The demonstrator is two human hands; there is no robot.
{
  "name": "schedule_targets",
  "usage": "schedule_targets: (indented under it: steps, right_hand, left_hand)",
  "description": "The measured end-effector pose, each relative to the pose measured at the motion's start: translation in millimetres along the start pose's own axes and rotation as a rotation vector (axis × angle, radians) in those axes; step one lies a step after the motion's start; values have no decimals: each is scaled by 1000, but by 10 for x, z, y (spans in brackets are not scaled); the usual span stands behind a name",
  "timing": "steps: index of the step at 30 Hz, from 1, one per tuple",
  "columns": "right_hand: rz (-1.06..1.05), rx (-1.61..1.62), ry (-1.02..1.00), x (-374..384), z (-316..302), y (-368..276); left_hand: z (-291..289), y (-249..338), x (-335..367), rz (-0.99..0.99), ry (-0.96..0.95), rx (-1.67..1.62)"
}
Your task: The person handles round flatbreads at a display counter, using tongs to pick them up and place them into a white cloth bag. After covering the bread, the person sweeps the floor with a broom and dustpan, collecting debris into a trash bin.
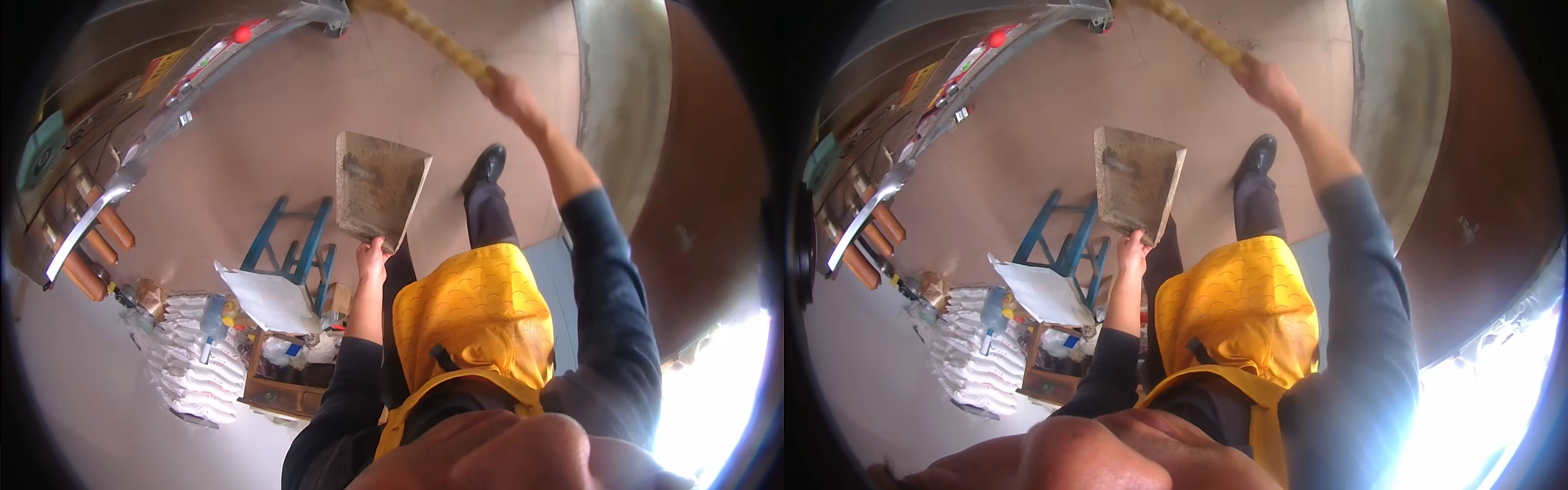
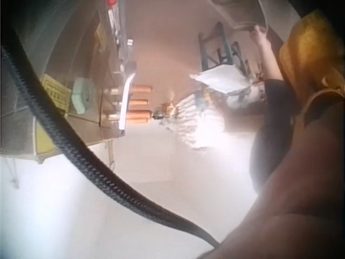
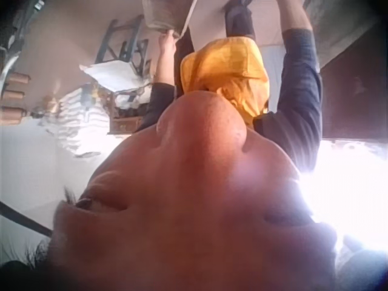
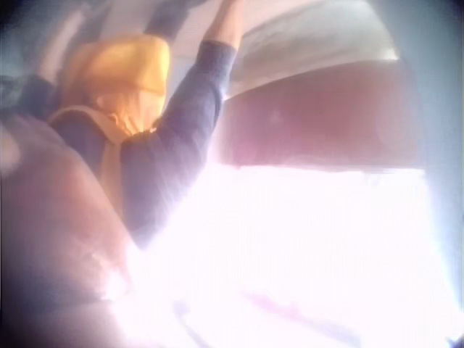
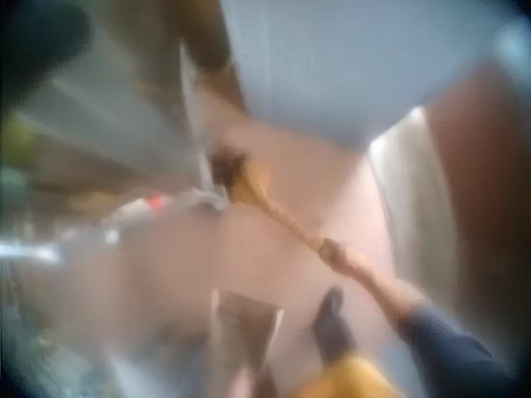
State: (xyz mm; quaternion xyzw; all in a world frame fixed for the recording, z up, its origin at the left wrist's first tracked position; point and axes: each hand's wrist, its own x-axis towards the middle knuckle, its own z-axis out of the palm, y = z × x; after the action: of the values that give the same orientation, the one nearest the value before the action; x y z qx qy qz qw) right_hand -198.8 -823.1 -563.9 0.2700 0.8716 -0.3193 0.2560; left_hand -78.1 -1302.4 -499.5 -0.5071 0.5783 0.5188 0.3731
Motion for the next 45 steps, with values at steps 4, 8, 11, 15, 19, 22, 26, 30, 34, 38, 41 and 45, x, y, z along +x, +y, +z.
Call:
schedule_targets:
  steps: [4,8,11,15,19,22,26,30,34,38,41,45]
  right_hand:
    - [-201,-70,174,1212,4,-353]
    - [-164,-2,155,1799,-38,-499]
    - [-148,16,89,1670,17,-334]
    - [-87,-38,-13,760,91,102]
    - [7,-93,-64,-574,225,507]
    - [184,-53,-88,-1476,176,241]
    - [147,-69,18,-1644,163,-125]
    - [72,-39,131,-206,-99,-530]
    - [-9,-35,224,1456,10,-755]
    - [32,53,-16,1800,94,135]
    - [274,74,44,452,431,-161]
    - [352,213,-10,-1360,851,472]
  left_hand:
    - [-44,37,-45,2,2,-45]
    - [-115,-41,-19,-14,38,12]
    - [-85,-61,-100,-3,91,-2]
    - [-90,-103,-126,-7,57,-18]
    - [35,-56,-224,7,11,-55]
    - [-26,-1,-255,1,-9,-51]
    - [-35,11,-381,43,17,-46]
    - [-203,153,-388,69,33,40]
    - [-210,195,-398,66,49,53]
    - [-238,252,-223,86,27,110]
    - [-251,5,-348,49,109,23]
    - [-167,39,-368,54,0,-28]
